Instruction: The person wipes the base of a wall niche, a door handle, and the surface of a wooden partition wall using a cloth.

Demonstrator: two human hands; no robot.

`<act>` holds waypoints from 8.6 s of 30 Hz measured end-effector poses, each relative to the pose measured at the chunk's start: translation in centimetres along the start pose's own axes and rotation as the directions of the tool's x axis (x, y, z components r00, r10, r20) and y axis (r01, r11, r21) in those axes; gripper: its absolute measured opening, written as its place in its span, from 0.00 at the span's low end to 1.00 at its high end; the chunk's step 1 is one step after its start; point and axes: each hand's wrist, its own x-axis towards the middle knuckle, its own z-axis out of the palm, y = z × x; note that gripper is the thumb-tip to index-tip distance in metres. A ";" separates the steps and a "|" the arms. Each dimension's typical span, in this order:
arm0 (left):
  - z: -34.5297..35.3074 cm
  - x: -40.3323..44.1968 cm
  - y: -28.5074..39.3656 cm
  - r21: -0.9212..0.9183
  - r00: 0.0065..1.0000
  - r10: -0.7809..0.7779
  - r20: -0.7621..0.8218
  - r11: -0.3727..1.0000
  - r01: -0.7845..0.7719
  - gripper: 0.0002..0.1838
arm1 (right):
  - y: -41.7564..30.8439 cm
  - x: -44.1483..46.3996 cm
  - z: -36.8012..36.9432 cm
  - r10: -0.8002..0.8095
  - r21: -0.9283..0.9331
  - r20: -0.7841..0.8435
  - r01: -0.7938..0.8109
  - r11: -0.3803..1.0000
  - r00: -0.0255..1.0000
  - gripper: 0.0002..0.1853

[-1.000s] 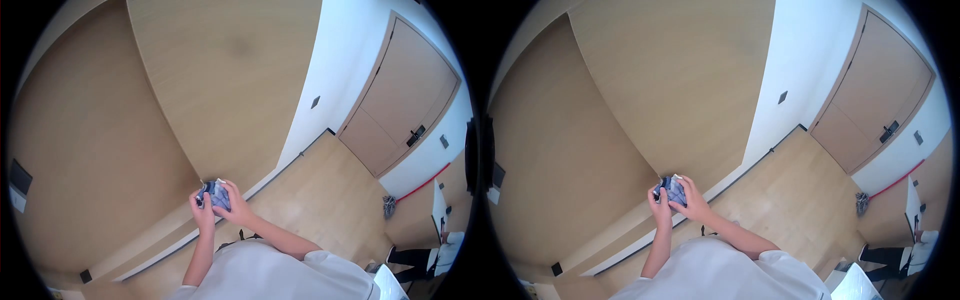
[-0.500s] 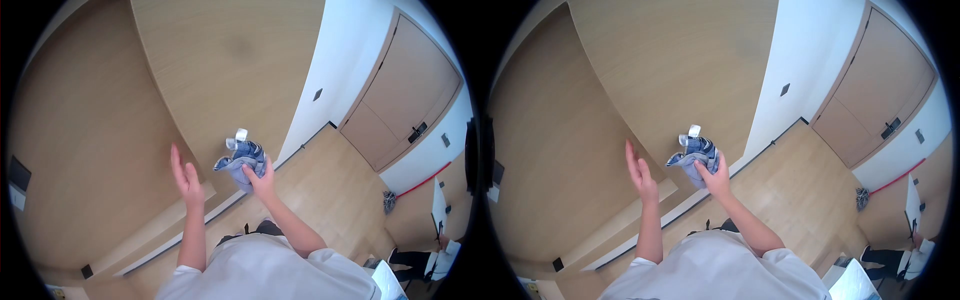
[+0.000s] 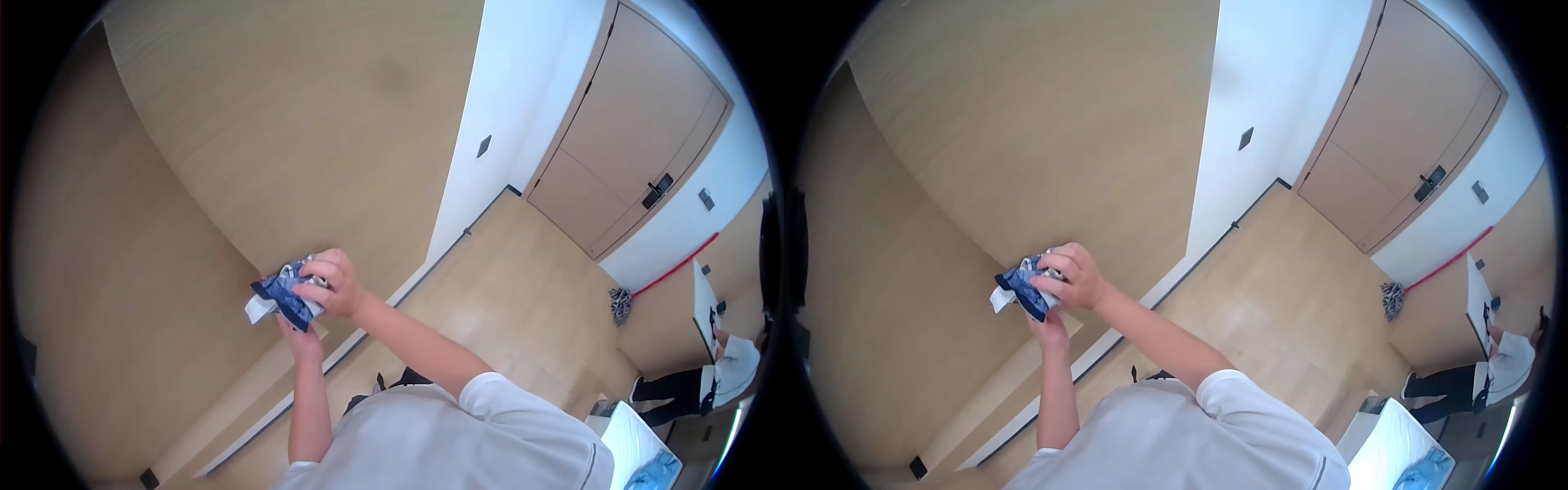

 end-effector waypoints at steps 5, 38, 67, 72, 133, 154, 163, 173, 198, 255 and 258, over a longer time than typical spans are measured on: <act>-0.1 0.2 -0.1 -0.042 0.999 0.010 -0.049 0.999 -0.012 0.33 | 3.0 0.5 0.3 -0.161 -0.033 0.014 0.161 0.986 0.987 0.21; 2.8 0.4 3.4 0.483 0.981 0.066 0.185 0.863 -0.149 0.55 | 14.2 -7.9 -12.1 0.918 0.275 -0.314 -0.902 0.332 0.242 0.30; 4.8 2.2 5.9 0.510 0.913 0.391 0.112 0.766 -0.391 0.43 | 10.3 -4.2 -8.5 0.440 -0.278 -0.054 -0.437 0.856 0.896 0.34; 5.8 3.2 5.2 0.445 0.926 0.377 0.006 0.828 -0.340 0.42 | 17.8 0.9 -14.3 0.476 -0.324 -0.102 -0.482 0.814 0.873 0.37; -0.1 4.0 -0.5 0.298 0.855 0.071 0.513 0.920 -0.255 0.36 | -2.7 -7.0 -7.5 0.921 0.016 -0.005 -0.921 0.389 0.389 0.27; 0.7 9.7 -4.7 0.181 0.725 -0.446 0.524 0.891 0.417 0.29 | -1.3 -17.9 -17.4 0.931 0.763 -0.102 -0.628 -0.153 -0.350 0.21; 5.8 8.4 -4.2 0.077 0.663 -0.532 0.527 0.806 0.586 0.07 | 0.8 -10.8 -26.9 0.969 0.772 -0.105 -0.596 0.221 0.223 0.22; 21.4 4.6 -11.4 0.102 0.459 -0.526 0.716 0.729 0.677 0.04 | -2.4 -16.4 -38.1 0.928 0.720 -0.372 -0.624 0.303 0.023 0.27; 52.3 -7.4 -26.8 0.403 -0.043 -0.613 0.789 0.462 0.791 0.05 | 0.7 -17.1 -54.8 0.672 0.692 -0.662 -0.614 0.379 -0.332 0.15; 103.2 -36.7 -46.9 0.852 -0.835 -0.300 0.462 0.412 0.324 0.10 | 19.3 -7.8 -99.6 0.123 0.115 -0.992 -0.403 0.908 -0.008 0.36; 102.9 -37.4 -49.3 0.718 -0.853 -0.091 0.514 0.590 0.370 0.06 | 21.6 -13.2 -99.1 0.211 0.172 -0.977 -0.688 0.705 -0.028 0.31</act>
